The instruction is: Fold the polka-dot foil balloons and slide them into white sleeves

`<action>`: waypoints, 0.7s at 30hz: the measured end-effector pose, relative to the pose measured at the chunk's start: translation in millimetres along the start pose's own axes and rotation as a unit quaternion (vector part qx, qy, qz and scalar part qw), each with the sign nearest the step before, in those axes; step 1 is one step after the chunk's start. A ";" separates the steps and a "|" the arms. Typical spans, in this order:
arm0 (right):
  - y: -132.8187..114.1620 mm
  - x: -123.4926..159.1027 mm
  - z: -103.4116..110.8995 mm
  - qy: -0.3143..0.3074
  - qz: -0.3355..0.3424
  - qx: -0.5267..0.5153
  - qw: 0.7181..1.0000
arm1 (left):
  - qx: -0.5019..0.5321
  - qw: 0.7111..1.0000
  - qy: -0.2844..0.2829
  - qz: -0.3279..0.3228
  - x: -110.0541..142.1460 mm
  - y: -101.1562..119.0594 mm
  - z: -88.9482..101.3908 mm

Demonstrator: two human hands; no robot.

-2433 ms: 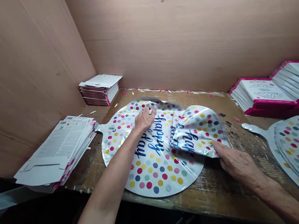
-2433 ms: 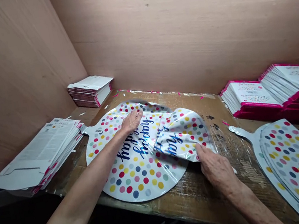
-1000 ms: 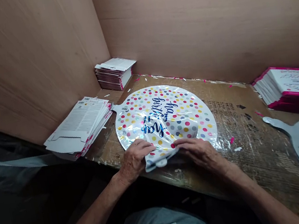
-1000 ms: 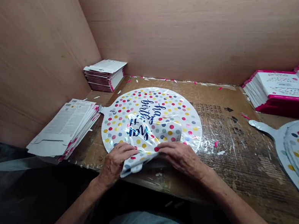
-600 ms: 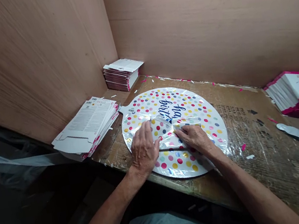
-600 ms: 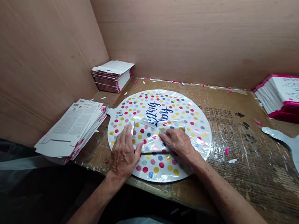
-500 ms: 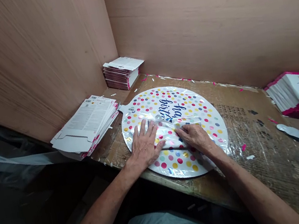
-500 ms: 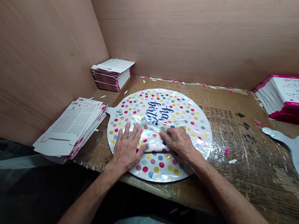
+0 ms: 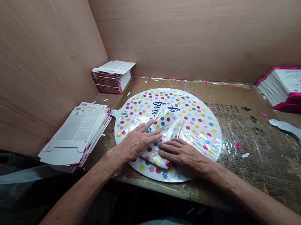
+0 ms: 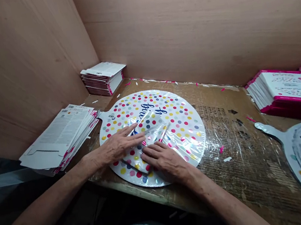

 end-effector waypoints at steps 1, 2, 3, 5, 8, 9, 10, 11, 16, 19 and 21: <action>6.7 13.3 2.7 0.016 0.008 -0.046 0.999 | 0.017 1.000 -0.011 -0.020 0.9 -4.2 -3.1; 13.8 23.1 5.2 0.041 -0.004 -0.098 0.994 | 0.035 0.999 -0.019 -0.021 1.6 -8.1 -6.5; 21.5 28.8 7.4 0.077 -0.039 -0.151 0.985 | 0.053 0.998 -0.021 -0.008 1.5 -11.4 -9.6; 37.8 28.6 11.1 0.170 -0.173 -0.229 0.943 | 0.089 0.995 -0.015 0.042 -2.2 -14.9 -13.6; 56.6 8.4 16.3 0.267 -0.378 -0.208 0.862 | 0.104 0.976 0.007 0.189 -17.6 -12.8 -15.3; 60.4 -1.1 18.6 0.270 -0.419 -0.167 0.851 | 0.093 0.963 0.011 0.252 -23.9 -10.2 -15.8; 63.4 -10.8 21.0 0.257 -0.447 -0.118 0.848 | 0.073 0.947 0.015 0.314 -29.9 -6.9 -16.6; 66.0 -19.8 23.2 0.233 -0.469 -0.068 0.849 | 0.048 0.929 0.019 0.367 -35.2 -3.0 -17.9; 78.1 -50.4 30.6 0.056 -0.528 0.072 0.845 | -0.062 0.884 0.042 0.461 -46.7 14.1 -30.3; 85.5 -68.8 37.0 0.036 -0.520 0.104 0.847 | -0.083 0.886 0.036 0.455 -46.1 16.5 -37.9; 89.0 -85.6 41.9 0.036 -0.461 0.133 0.877 | -0.082 0.887 0.030 0.453 -46.6 16.3 -41.1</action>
Point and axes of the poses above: each hand's wrist, its own x-axis away from the middle knuckle, its own z-axis out of the back of the hand, y = z × x, the point moved 2 cm from there along -x, towards the middle knuckle, and after that the axes turned 12 degrees about -x, right-handed, at the moved point
